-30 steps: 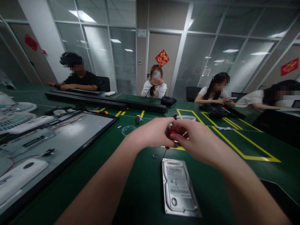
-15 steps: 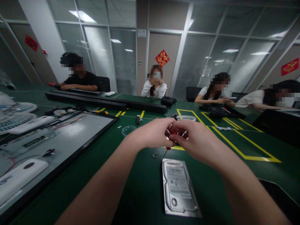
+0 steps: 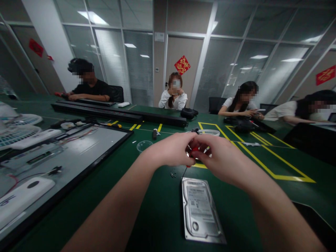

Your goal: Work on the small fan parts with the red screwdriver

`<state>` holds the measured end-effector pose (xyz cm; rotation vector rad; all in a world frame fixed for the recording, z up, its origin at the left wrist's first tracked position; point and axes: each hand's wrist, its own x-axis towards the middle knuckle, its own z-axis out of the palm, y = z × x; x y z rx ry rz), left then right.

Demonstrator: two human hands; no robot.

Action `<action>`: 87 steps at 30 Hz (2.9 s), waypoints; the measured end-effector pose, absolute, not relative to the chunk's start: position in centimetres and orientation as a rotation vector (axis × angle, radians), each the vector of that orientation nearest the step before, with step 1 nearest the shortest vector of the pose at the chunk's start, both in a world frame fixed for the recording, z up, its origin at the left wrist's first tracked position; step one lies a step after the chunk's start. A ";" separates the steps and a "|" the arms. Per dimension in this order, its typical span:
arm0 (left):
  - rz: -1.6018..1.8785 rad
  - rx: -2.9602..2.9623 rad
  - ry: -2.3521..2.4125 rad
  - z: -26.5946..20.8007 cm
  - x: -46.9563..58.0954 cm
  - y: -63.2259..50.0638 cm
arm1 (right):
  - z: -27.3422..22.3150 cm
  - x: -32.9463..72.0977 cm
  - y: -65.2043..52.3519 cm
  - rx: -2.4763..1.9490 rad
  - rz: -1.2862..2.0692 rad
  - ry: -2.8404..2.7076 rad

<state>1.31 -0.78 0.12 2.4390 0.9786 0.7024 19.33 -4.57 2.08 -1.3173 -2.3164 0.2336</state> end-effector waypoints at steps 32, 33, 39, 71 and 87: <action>0.735 2.358 0.930 -0.3 1.5 -0.5 | 2.4 19.3 -4.7 -1.359 0.252 -2.288; 0.724 2.348 0.939 -0.3 1.5 -0.4 | 2.4 19.3 -4.7 -1.378 0.230 -2.280; 0.714 2.407 0.951 -0.1 1.4 -0.6 | 2.3 19.4 -4.5 -1.336 0.284 -2.328; 0.710 2.351 0.928 -0.4 1.7 -0.4 | 2.4 19.1 -4.8 -1.359 0.267 -2.297; 0.691 2.383 0.933 -0.4 1.7 -0.5 | 2.3 19.3 -4.8 -1.413 0.183 -2.286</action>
